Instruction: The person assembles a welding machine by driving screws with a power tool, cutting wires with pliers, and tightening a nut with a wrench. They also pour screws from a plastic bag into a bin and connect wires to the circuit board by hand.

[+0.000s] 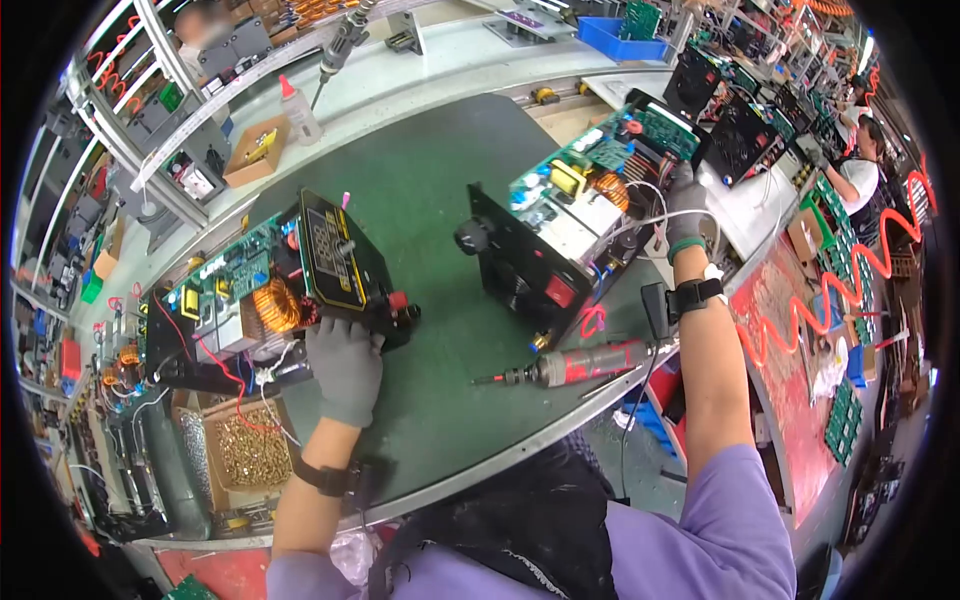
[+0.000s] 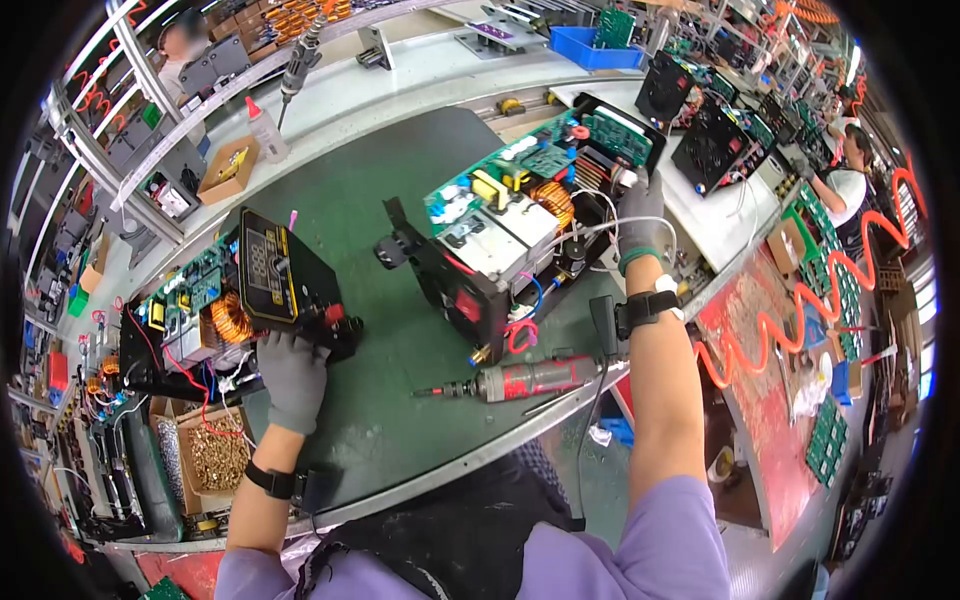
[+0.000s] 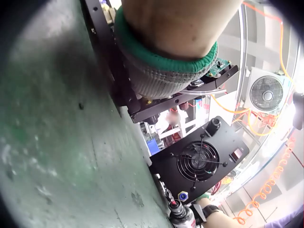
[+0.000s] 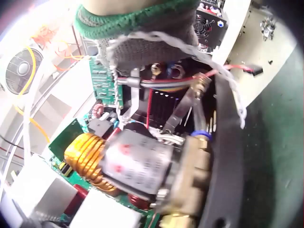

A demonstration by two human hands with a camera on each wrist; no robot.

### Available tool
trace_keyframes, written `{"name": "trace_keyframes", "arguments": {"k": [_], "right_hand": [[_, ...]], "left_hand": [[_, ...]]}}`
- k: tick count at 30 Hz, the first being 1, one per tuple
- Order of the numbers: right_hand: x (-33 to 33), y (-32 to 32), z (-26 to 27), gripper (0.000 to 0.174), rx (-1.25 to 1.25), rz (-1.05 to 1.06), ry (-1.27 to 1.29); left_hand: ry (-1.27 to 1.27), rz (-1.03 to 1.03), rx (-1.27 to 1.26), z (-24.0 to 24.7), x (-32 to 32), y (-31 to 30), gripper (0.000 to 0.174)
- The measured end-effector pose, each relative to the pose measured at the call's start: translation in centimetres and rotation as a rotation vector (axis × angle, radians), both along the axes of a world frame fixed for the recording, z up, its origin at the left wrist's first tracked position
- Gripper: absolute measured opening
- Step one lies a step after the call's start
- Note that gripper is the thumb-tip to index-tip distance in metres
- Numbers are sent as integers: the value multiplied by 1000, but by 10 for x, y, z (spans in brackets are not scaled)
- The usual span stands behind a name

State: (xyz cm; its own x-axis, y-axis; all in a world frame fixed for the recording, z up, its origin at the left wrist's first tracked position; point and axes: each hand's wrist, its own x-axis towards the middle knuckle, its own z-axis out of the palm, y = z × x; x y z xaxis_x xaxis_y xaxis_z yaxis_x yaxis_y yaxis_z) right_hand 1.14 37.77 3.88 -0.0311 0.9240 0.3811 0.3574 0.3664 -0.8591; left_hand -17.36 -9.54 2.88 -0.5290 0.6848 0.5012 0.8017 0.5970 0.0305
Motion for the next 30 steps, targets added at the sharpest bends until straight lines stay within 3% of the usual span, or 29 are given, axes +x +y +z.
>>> {"name": "trace_keyframes", "arguments": {"k": [1, 2, 4, 6, 8, 10, 12, 13, 16, 18, 22, 24, 25, 26, 28, 30], "right_hand": [[11, 5, -3, 35, 5, -23, -117], [30, 4, -10, 43, 82, -138, -600], [49, -22, 3, 44, 136, -127, -200], [55, -112, 56, 46, 335, -61, 87], [56, -181, 94, 48, 328, 329, 260], [55, -228, 118, 50, 243, 778, 129], [36, -252, 142, 51, 524, 880, -316], [25, -256, 147, 52, 733, 785, -562], [-2, -250, 140, 45, 499, 812, -566], [-9, -248, 142, 43, 354, 888, -361], [-35, -240, 144, 38, 326, 734, -164], [-53, -234, 156, 35, 87, 705, 56], [-64, -224, 147, 30, 300, 615, 60], [-77, -219, 135, 30, 294, 614, 61], [-100, -224, 112, 26, 558, 368, -171], [-111, -236, 105, 27, 649, 357, -67]], "left_hand": [[35, -46, -17, 6, 0, 2, 23], [70, -92, -35, 9, 1, 1, 21], [56, -81, -78, 6, -1, -2, 20], [63, -79, -115, 5, -1, -3, 20], [45, -70, -112, 6, 1, -2, 21], [31, -54, -124, 7, 1, -2, 22], [25, 21, -113, 7, 3, 1, 25], [-27, 82, -139, 9, 6, 3, 30], [-38, 159, -77, 4, 7, 7, 34], [-16, 154, -49, 3, 6, 6, 35], [-37, 59, 17, 1, 5, 3, 30], [-48, 28, -132, 1, 4, 0, 28], [-13, 7, -131, 0, 3, -1, 25], [-14, 7, -137, 2, 2, 0, 25], [-40, -41, -42, 8, 2, 1, 26], [-73, -11, 3, 6, 2, 2, 26]]}}
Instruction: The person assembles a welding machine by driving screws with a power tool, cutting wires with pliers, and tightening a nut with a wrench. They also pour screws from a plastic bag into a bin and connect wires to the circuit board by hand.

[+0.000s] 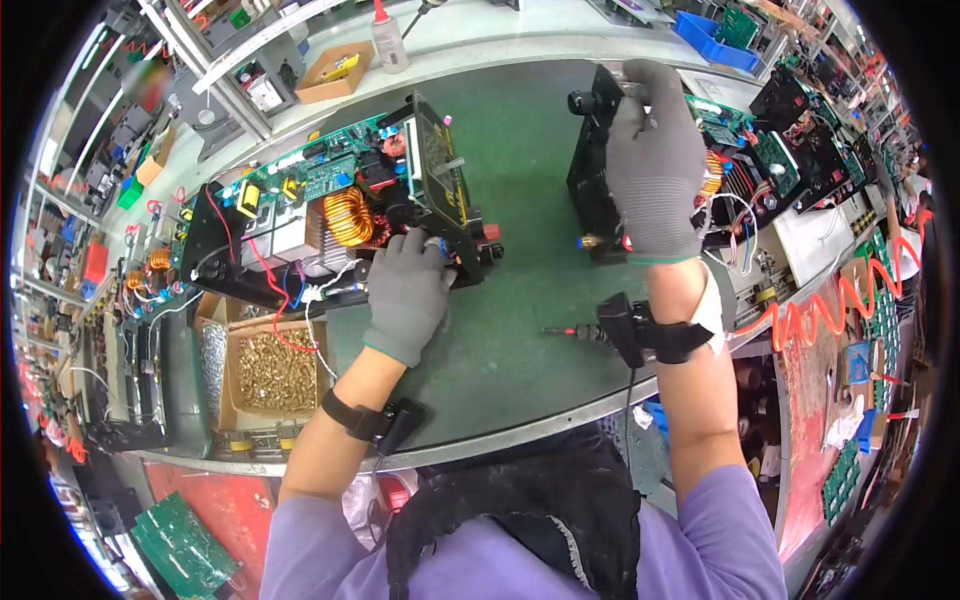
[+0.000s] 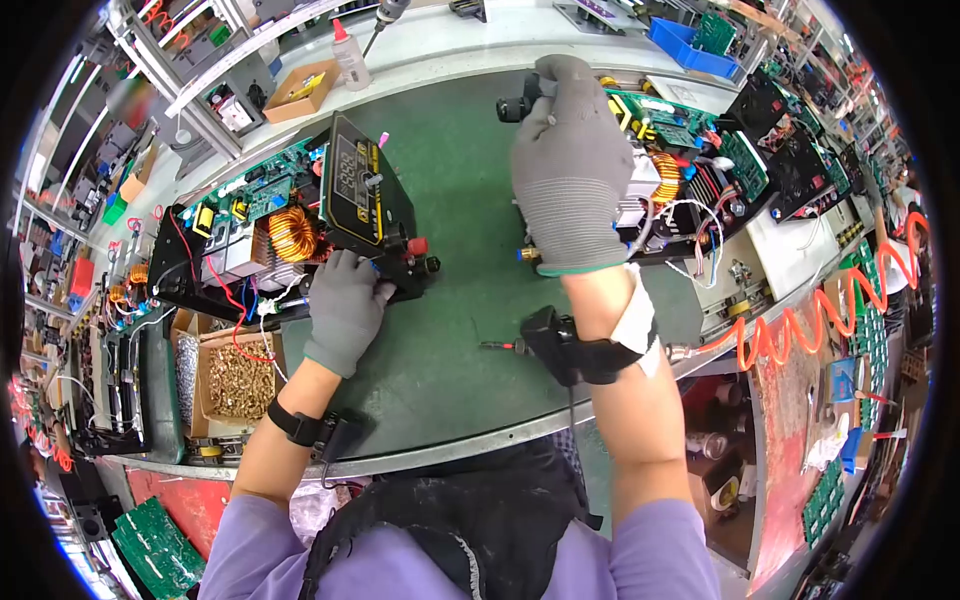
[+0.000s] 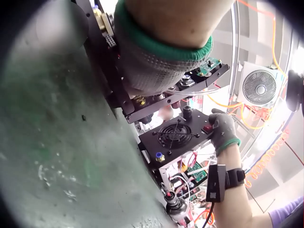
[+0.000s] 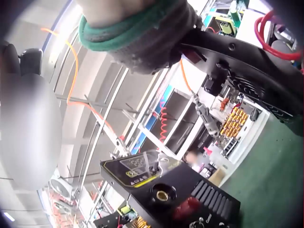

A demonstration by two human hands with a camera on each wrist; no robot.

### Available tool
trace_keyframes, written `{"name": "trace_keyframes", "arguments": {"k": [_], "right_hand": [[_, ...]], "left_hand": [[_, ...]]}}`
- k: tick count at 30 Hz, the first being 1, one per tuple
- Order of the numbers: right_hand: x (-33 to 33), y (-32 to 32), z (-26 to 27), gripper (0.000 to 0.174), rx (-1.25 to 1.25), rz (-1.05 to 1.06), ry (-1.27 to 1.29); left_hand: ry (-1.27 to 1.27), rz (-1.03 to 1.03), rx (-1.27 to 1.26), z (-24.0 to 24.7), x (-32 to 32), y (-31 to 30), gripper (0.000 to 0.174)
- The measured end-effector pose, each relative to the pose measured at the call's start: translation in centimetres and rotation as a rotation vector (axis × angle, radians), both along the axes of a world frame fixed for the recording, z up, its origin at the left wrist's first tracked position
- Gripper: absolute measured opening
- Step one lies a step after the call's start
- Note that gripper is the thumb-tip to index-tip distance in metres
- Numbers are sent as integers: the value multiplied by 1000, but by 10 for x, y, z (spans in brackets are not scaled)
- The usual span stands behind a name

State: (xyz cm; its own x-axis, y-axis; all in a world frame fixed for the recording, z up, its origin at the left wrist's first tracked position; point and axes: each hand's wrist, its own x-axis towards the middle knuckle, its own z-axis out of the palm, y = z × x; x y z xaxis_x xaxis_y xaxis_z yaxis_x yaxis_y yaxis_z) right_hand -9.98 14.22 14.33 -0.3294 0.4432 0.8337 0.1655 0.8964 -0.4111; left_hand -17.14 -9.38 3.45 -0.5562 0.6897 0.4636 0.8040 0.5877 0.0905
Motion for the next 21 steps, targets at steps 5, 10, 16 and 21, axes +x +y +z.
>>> {"name": "trace_keyframes", "arguments": {"k": [5, 10, 16, 21], "right_hand": [[52, 3, -5, 46, -220, 408, 60], [153, 61, -31, 34, -438, 311, 85], [182, 140, -67, 16, 51, -198, -791], [146, 151, -84, 16, 578, -380, -1268]], "left_hand": [[-97, 126, -66, 2, 5, 2, 28], [-97, 9, 0, -3, -4, -6, 17], [-104, 49, 31, -6, -3, -3, 36], [-30, 87, 63, -13, -3, -2, 46]]}}
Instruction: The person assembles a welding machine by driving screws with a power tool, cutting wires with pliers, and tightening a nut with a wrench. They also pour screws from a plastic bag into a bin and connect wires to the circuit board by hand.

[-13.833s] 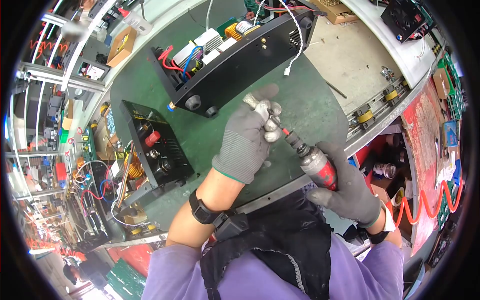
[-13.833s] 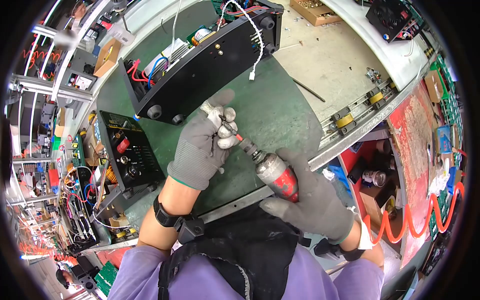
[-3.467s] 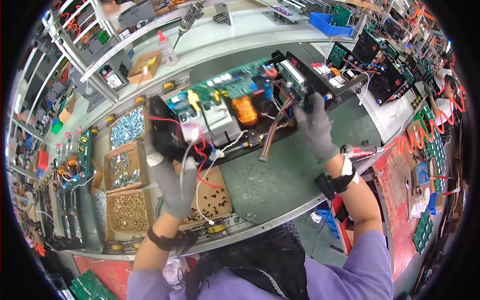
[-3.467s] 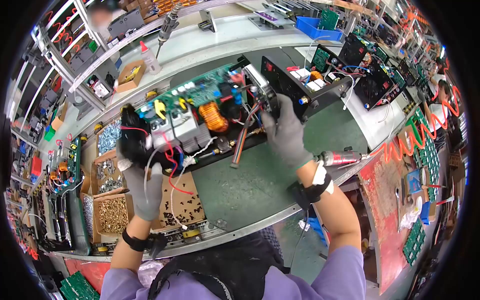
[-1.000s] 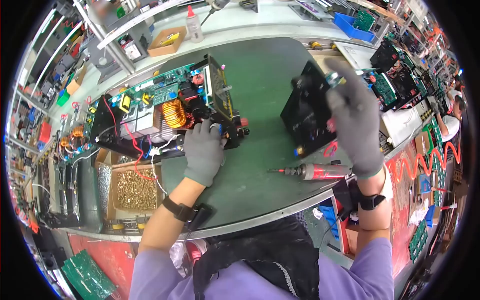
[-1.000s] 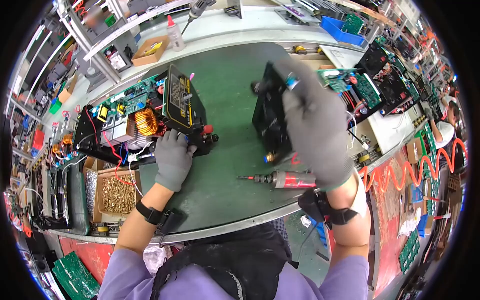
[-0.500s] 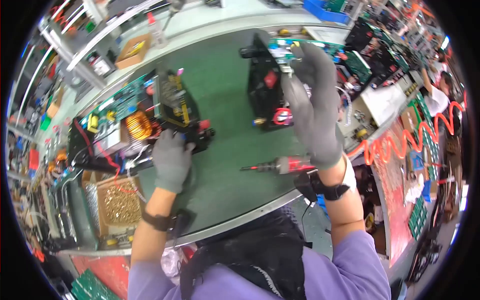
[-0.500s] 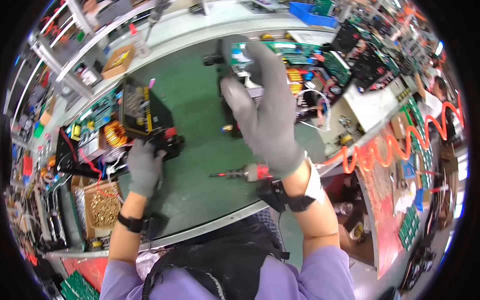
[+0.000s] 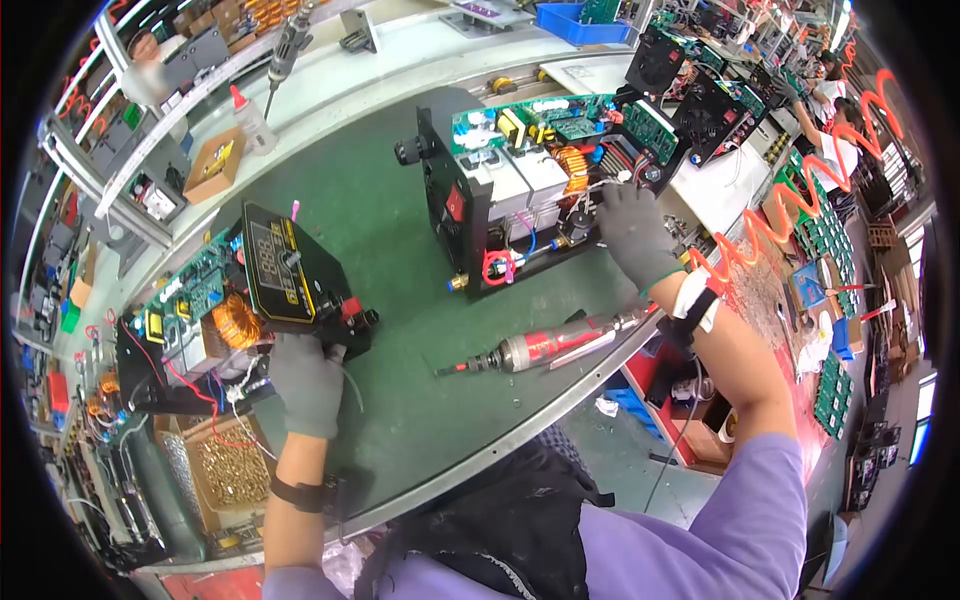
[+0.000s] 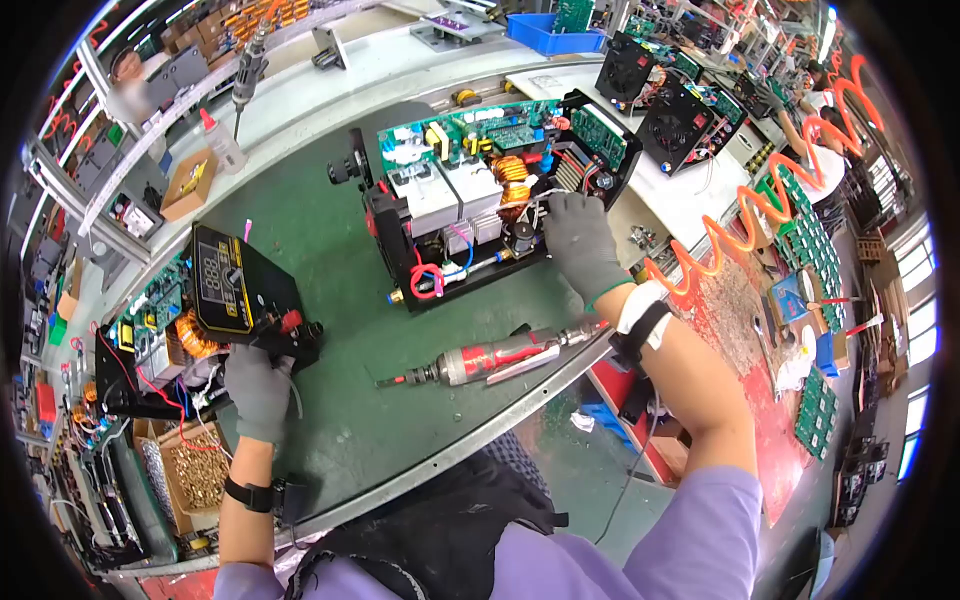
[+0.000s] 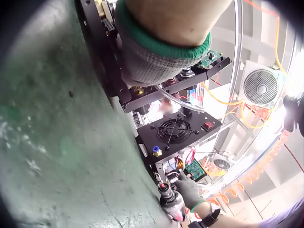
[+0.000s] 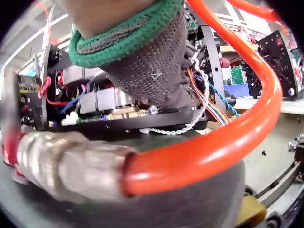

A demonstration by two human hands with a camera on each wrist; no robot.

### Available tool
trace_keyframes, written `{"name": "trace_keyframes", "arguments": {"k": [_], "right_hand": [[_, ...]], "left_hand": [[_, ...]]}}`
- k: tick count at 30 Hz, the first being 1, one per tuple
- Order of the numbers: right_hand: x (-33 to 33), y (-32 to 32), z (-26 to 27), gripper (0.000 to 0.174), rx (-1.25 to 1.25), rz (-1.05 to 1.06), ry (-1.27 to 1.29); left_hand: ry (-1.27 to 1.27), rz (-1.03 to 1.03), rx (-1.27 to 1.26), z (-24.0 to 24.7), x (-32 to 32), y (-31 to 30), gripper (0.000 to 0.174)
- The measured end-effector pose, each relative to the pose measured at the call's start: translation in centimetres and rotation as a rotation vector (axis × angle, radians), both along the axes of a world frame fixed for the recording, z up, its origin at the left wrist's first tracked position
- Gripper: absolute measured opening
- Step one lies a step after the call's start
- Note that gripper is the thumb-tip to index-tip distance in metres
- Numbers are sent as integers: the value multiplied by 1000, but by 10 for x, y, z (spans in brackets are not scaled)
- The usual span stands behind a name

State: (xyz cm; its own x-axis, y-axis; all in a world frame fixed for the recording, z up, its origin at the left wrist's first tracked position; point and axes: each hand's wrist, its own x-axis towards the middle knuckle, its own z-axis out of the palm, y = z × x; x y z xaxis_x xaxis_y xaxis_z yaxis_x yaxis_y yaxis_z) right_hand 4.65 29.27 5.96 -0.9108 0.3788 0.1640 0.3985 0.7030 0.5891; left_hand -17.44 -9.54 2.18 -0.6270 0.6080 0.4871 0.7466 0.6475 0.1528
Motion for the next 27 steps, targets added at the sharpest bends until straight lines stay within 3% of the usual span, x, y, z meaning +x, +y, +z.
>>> {"name": "trace_keyframes", "arguments": {"k": [5, 11, 16, 17, 19, 20, 23, 25, 27], "right_hand": [[-7, 26, -17, 18, 165, -15, -72], [6, 20, 7, 21, 53, 205, -228], [6, 24, 4, 20, 76, 230, -81], [2, 33, -4, 21, 148, 259, -208], [6, 40, -10, 19, 165, 381, -61], [5, 41, -6, 17, 215, 416, -167], [10, 58, -18, 17, 82, 411, -185], [9, 45, -1, 17, -8, 423, -57], [5, 44, -7, 17, 92, 401, -33]], "left_hand": [[16, -27, 11, 0, 1, 0, 42], [5, -76, -76, 10, 5, -1, 30], [-18, -89, -47, 17, 8, 1, 33], [5, -65, -33, 15, 9, 2, 33], [60, -64, -82, 12, 8, 2, 27], [84, -21, -66, 12, 6, 2, 27], [-25, -18, -78, 10, 5, 3, 27], [-72, -34, -105, 9, 5, 4, 26], [-18, -42, -86, 4, 3, 3, 25]]}}
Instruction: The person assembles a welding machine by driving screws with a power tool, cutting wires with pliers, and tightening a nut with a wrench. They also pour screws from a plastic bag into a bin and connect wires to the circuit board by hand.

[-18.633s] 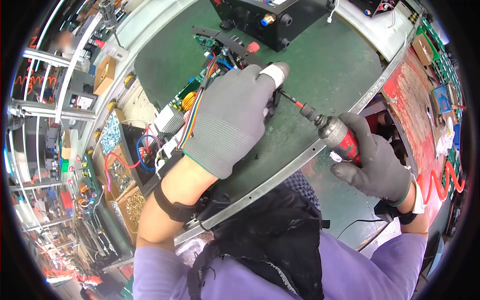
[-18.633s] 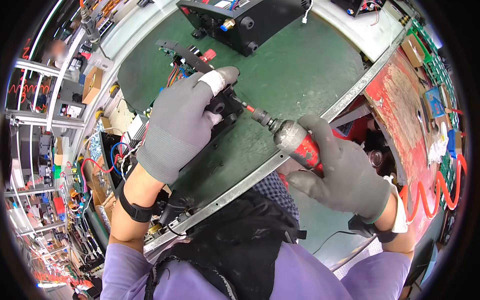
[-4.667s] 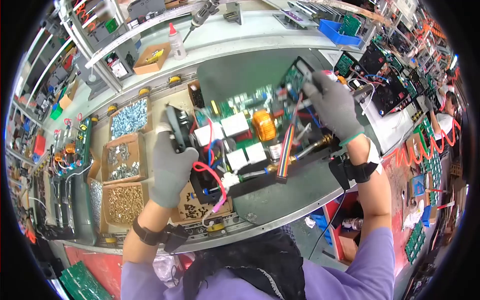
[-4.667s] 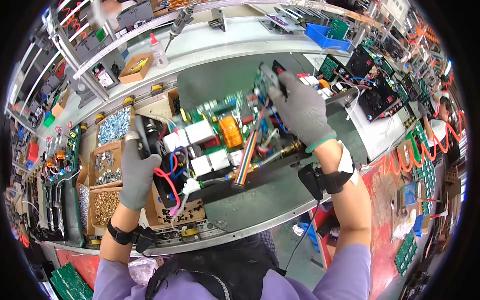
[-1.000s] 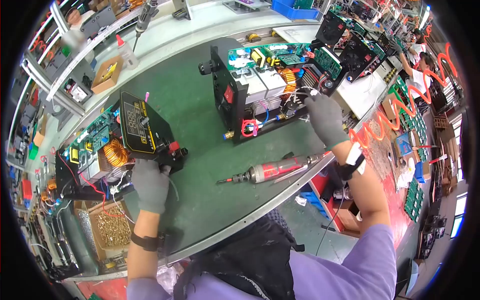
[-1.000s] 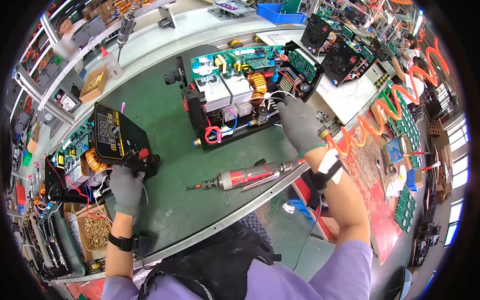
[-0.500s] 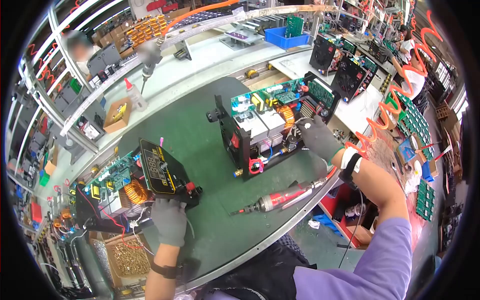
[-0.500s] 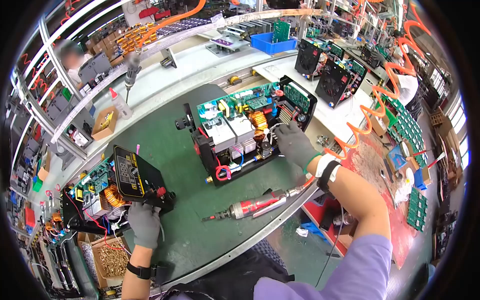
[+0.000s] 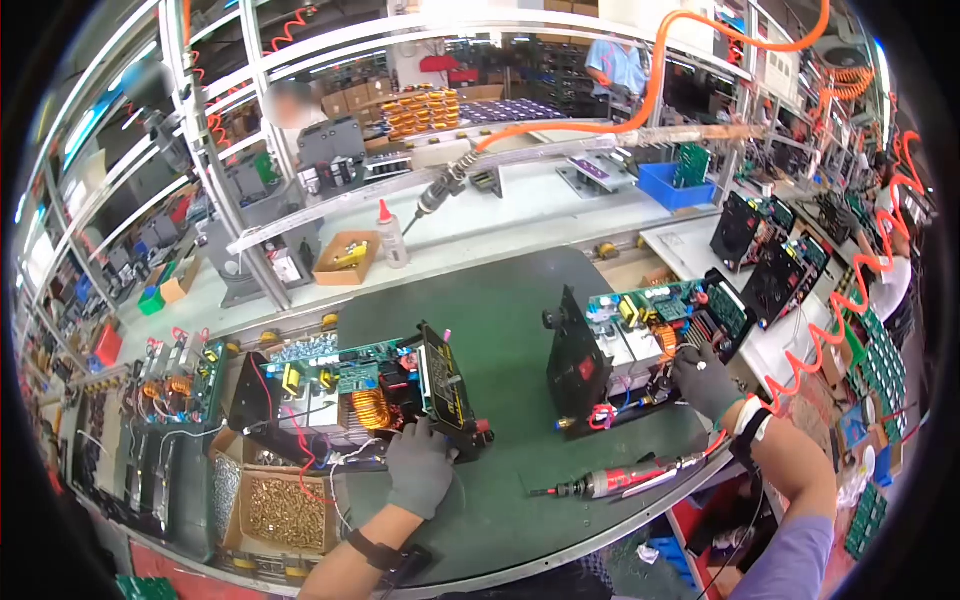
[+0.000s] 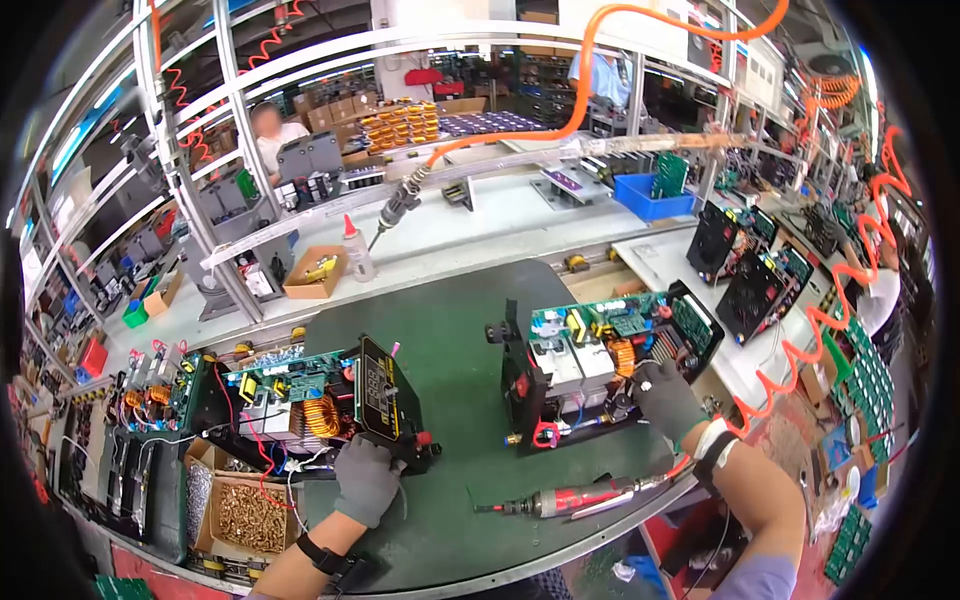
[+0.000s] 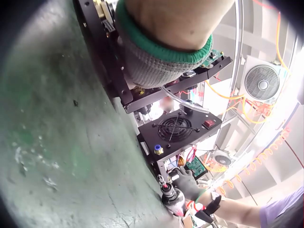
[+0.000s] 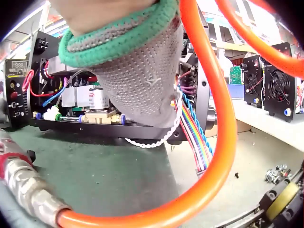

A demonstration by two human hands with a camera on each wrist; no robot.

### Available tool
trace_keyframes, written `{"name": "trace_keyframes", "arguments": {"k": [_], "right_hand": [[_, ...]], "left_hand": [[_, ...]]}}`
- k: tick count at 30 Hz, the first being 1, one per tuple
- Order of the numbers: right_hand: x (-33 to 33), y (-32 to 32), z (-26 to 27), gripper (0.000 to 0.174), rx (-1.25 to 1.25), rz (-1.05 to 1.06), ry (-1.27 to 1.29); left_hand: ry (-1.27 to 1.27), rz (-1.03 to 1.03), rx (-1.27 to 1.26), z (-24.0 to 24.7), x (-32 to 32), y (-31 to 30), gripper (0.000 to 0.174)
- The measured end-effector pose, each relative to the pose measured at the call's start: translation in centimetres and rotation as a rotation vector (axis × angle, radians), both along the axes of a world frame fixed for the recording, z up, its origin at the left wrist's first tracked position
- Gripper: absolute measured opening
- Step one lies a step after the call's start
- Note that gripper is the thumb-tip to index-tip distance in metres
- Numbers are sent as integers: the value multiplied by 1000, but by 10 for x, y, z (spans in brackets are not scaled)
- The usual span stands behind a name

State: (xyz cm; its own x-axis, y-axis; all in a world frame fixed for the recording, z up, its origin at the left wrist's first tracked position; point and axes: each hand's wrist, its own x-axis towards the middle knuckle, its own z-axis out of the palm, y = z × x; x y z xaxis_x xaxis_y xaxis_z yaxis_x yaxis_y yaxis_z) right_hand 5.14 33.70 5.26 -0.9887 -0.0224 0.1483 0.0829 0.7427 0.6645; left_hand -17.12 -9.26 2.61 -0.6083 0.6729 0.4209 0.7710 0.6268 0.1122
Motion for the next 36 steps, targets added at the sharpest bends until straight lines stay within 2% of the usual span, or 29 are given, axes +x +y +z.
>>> {"name": "trace_keyframes", "arguments": {"k": [2, 4, 6, 8, 9, 12, 14, 15, 17, 20, 24, 27, 32, 34, 36], "right_hand": [[-3, 1, -4, 16, 93, -24, 41], [-1, -1, -7, 18, -37, -117, -104], [0, -3, -2, 21, -31, -147, -198], [0, -6, -2, 10, -49, 2, 70], [-2, -6, 0, 10, -46, 4, 70], [-6, -10, 3, 13, 47, -74, -9], [-4, -12, 9, 22, -59, -234, -237], [-3, -10, 6, 22, -58, -235, -237], [1, -4, -5, 21, -38, -164, -38], [-3, 2, -14, 20, 39, -227, -63], [1, -7, -3, 20, -36, -246, -141], [3, -11, 0, 23, -26, -193, 63], [2, -14, 2, 20, -170, -201, 36], [1, -10, -4, 17, -203, -97, 155], [0, -14, 0, 16, -107, -94, 235]], "left_hand": [[6, -11, -108, 3, 3, 0, 26], [11, -8, -107, 5, 4, 0, 26], [14, -4, -108, 7, 4, 0, 26], [-10, 29, -124, 9, 4, 2, 25], [-10, 32, -122, 9, 3, 3, 25], [46, -19, -43, 8, 2, 1, 22], [42, -61, -103, 8, 2, 1, 21], [42, -61, -101, 8, 1, 1, 21], [67, -79, -109, 8, 0, 2, 20], [104, -72, -107, 9, 1, 2, 22], [70, -50, -67, 7, 1, 4, 23], [106, -54, -41, -1, -2, 3, 24], [35, -119, -79, -2, -14, 1, 23], [-70, -90, -158, 1, -15, 3, 25], [-45, -61, -142, 3, -11, 4, 27]]}}
